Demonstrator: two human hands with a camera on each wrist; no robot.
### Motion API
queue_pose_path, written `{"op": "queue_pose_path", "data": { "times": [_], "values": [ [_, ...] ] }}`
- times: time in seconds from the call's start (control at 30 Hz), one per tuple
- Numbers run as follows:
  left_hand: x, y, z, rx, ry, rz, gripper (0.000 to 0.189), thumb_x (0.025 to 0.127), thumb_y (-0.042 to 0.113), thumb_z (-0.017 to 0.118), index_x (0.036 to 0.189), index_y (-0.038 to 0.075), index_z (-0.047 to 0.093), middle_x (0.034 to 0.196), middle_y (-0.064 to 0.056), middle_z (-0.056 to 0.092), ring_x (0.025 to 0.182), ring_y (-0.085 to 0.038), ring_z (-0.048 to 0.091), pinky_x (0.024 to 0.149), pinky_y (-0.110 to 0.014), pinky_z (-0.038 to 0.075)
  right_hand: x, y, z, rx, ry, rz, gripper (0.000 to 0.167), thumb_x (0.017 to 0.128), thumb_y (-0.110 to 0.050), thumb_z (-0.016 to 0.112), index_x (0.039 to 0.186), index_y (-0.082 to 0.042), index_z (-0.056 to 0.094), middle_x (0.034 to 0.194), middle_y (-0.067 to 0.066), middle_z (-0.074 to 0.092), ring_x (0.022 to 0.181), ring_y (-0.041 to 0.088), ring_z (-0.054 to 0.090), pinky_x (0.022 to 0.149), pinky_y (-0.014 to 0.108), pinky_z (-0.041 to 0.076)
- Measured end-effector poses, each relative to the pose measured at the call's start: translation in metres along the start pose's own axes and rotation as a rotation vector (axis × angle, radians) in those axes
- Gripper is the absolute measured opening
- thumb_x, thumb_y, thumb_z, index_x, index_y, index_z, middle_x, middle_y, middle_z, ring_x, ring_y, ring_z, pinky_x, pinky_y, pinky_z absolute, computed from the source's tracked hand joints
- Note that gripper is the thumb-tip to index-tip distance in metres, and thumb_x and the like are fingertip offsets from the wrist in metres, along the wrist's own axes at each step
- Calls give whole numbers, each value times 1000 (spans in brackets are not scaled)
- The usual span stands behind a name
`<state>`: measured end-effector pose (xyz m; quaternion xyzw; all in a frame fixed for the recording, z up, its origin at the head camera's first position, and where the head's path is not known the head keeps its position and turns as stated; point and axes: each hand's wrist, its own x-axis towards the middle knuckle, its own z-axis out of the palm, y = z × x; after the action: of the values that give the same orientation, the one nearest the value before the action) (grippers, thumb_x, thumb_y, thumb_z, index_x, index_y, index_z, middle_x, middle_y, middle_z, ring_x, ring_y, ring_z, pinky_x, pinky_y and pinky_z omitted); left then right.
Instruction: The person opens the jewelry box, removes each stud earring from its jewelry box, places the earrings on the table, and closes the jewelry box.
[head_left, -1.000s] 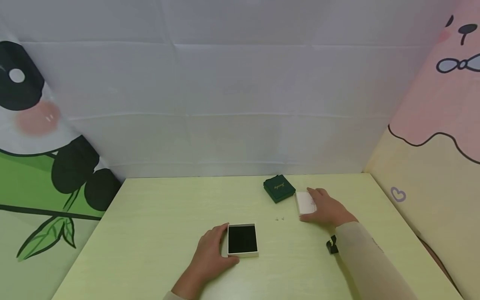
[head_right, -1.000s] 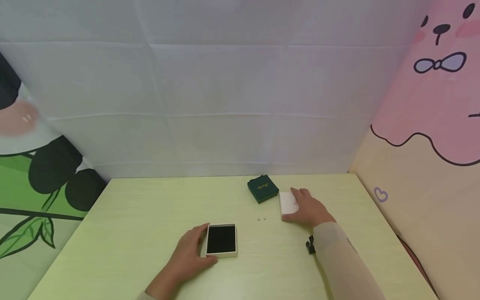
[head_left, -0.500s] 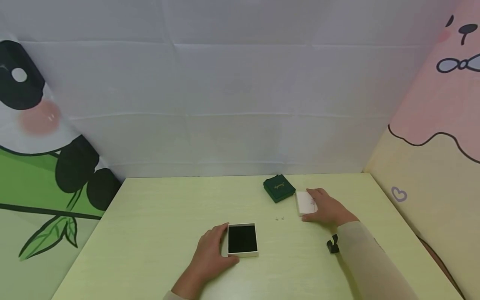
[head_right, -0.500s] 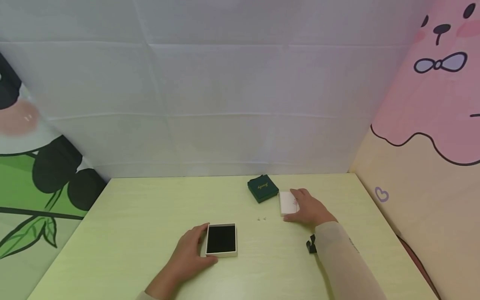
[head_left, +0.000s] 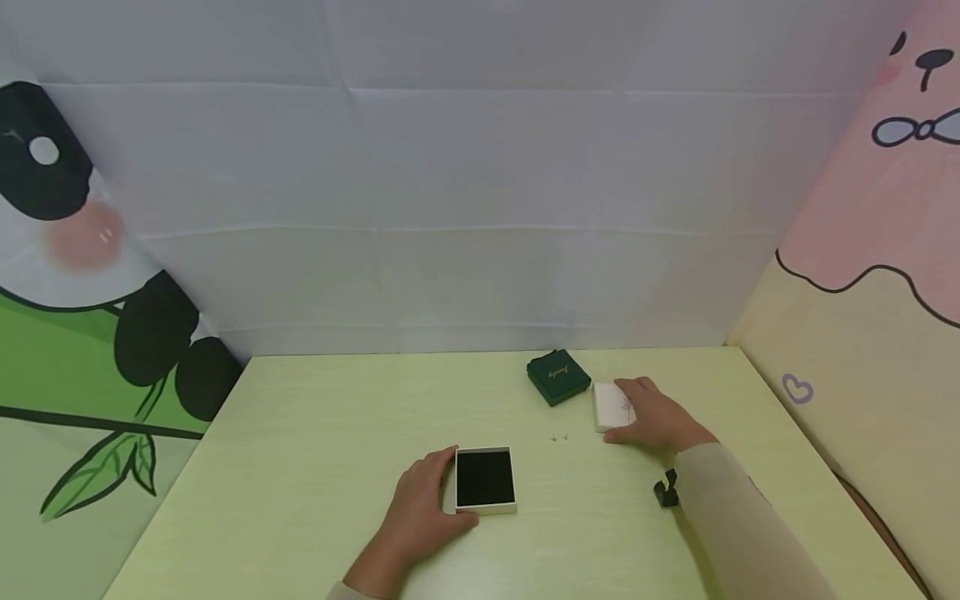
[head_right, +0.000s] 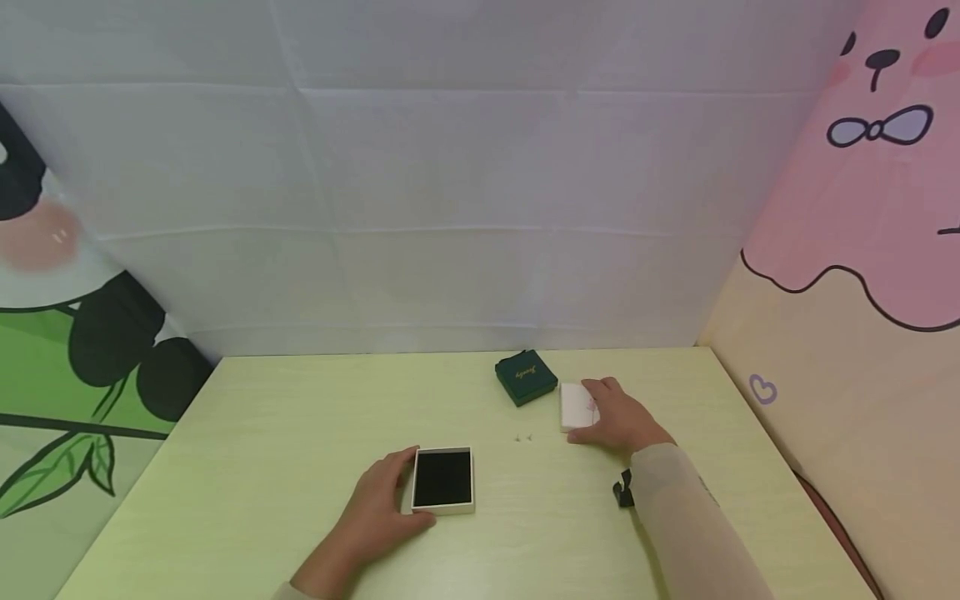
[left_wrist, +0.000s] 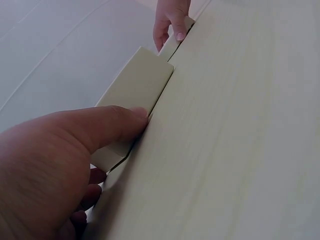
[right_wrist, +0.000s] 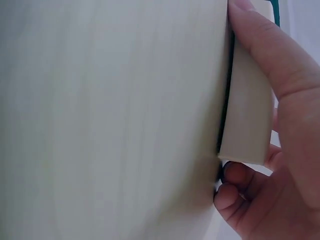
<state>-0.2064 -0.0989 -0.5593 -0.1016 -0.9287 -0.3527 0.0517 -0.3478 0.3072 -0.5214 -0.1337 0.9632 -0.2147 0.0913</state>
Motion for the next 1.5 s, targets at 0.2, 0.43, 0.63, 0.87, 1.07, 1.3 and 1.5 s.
{"op": "queue_pose_path", "data": {
  "times": [0.2,0.43,0.63,0.87,1.07,1.3,1.5],
  "values": [
    [0,0,0,-2,-5,-1,95,68,39,91,149,12,48,136,-5,59,123,-31,53,107,-56,38,-1,-5,-1,2,12,-5,112,71,-65,86,156,-8,40,147,20,42,112,32,53,95,55,47],
    [0,-1,1,-2,-6,0,96,68,38,91,149,12,47,136,-4,59,123,-31,53,107,-56,38,-3,-15,-4,0,52,-38,108,73,-64,85,154,-6,43,143,19,46,106,30,54,91,52,48],
    [1,-1,1,4,-2,0,95,68,38,91,149,13,48,135,-4,59,122,-29,53,107,-55,38,-5,-24,-2,21,104,-52,108,73,-64,85,155,-6,44,142,19,48,105,29,54,89,50,48],
    [0,-1,1,3,-5,-4,95,68,38,91,149,13,48,135,-4,59,122,-29,52,107,-55,38,-14,-46,6,113,124,-66,109,71,-62,88,157,-13,44,140,11,49,105,25,54,87,45,47],
    [1,0,1,-2,-3,-8,95,68,38,91,149,13,48,135,-4,59,122,-30,52,106,-55,38,-24,-67,12,189,139,-110,107,70,-59,90,157,-16,45,140,7,48,103,22,53,85,41,47],
    [2,-2,2,-7,-1,-5,95,68,38,92,148,14,48,133,-3,59,121,-29,52,106,-55,38,-27,-89,21,218,161,-134,107,68,-54,93,157,-18,45,139,3,48,100,20,53,84,39,48],
    [3,-5,4,-8,7,3,96,67,39,93,148,12,49,133,-4,60,120,-30,53,105,-55,39,-24,-110,34,241,169,-149,108,67,-54,94,157,-19,46,136,0,49,103,20,53,87,40,47]
  ]
}}
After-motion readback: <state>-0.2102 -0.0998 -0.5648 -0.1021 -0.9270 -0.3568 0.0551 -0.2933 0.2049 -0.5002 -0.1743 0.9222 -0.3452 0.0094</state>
